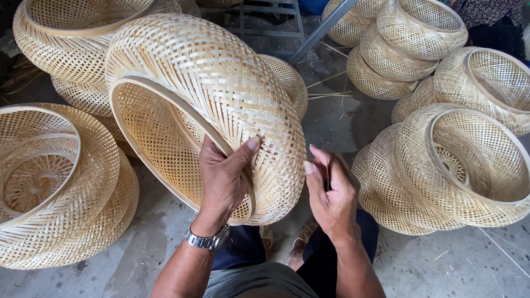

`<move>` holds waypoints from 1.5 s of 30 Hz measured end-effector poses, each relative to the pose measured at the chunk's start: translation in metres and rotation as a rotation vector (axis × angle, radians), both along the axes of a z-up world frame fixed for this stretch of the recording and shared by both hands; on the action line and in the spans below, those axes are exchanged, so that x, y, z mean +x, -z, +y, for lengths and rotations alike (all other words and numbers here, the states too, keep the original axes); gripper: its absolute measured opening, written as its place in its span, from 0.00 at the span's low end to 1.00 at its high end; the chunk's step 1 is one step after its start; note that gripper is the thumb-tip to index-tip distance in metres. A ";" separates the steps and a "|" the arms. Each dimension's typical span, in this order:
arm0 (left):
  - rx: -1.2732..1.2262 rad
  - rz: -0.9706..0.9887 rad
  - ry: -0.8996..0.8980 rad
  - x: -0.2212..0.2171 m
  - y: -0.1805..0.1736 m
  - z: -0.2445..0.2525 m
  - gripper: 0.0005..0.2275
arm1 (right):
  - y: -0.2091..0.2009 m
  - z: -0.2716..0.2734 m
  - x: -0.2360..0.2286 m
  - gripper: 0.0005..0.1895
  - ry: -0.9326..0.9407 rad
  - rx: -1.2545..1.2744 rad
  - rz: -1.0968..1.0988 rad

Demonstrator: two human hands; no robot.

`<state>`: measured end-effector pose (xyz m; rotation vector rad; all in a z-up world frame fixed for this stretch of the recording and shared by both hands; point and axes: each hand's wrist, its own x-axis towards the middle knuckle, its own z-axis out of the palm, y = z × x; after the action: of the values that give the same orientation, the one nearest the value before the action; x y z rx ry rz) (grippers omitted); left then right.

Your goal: The person holds a woven bamboo basket and uses a flat metal tool to press and smooth the rim and body. The person rotates the basket to work around the circumference, tapping and adjusting the weave to ensure a tight finish.

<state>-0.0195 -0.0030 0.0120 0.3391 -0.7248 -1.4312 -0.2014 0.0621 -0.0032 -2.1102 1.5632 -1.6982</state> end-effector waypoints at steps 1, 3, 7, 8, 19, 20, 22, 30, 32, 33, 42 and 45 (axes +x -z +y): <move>-0.001 -0.002 -0.002 0.001 0.001 0.001 0.21 | -0.002 0.000 0.002 0.16 0.006 0.036 -0.035; -0.008 -0.006 -0.008 0.002 0.001 0.000 0.20 | -0.007 -0.003 0.007 0.25 0.014 0.103 -0.106; -0.004 0.004 -0.023 0.001 0.001 0.001 0.20 | -0.019 -0.003 0.011 0.27 0.019 0.080 0.015; -0.007 -0.013 -0.034 0.001 0.001 0.001 0.21 | -0.021 -0.003 0.012 0.26 0.023 0.080 0.039; -0.005 -0.059 -0.023 0.000 0.001 0.007 0.21 | -0.036 -0.014 0.015 0.19 0.005 -0.055 0.205; -0.010 -0.051 -0.019 0.000 0.001 0.007 0.21 | -0.036 -0.016 0.015 0.19 0.007 -0.044 0.229; -0.016 -0.034 -0.010 0.000 0.003 0.008 0.18 | -0.034 -0.017 0.014 0.20 0.018 -0.051 0.274; 0.005 0.039 0.006 -0.003 0.021 0.006 0.11 | -0.043 -0.042 -0.011 0.28 0.090 0.097 0.206; 0.002 0.036 0.018 -0.012 0.030 0.009 0.11 | -0.053 -0.058 -0.023 0.35 0.002 0.145 0.196; 0.001 0.034 0.027 -0.015 0.035 0.011 0.11 | -0.059 -0.068 -0.029 0.38 -0.040 0.168 0.190; 0.063 0.000 0.099 0.060 0.006 -0.048 0.30 | -0.071 -0.095 -0.057 0.56 -0.271 0.556 0.056; 0.071 0.163 0.146 0.074 -0.021 -0.073 0.18 | -0.068 -0.086 -0.060 0.52 -0.182 0.625 0.049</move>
<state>0.0549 -0.0762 0.0332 0.2244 -0.5760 -1.6052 -0.2614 -0.0240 0.0647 -1.8912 1.5786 -0.9357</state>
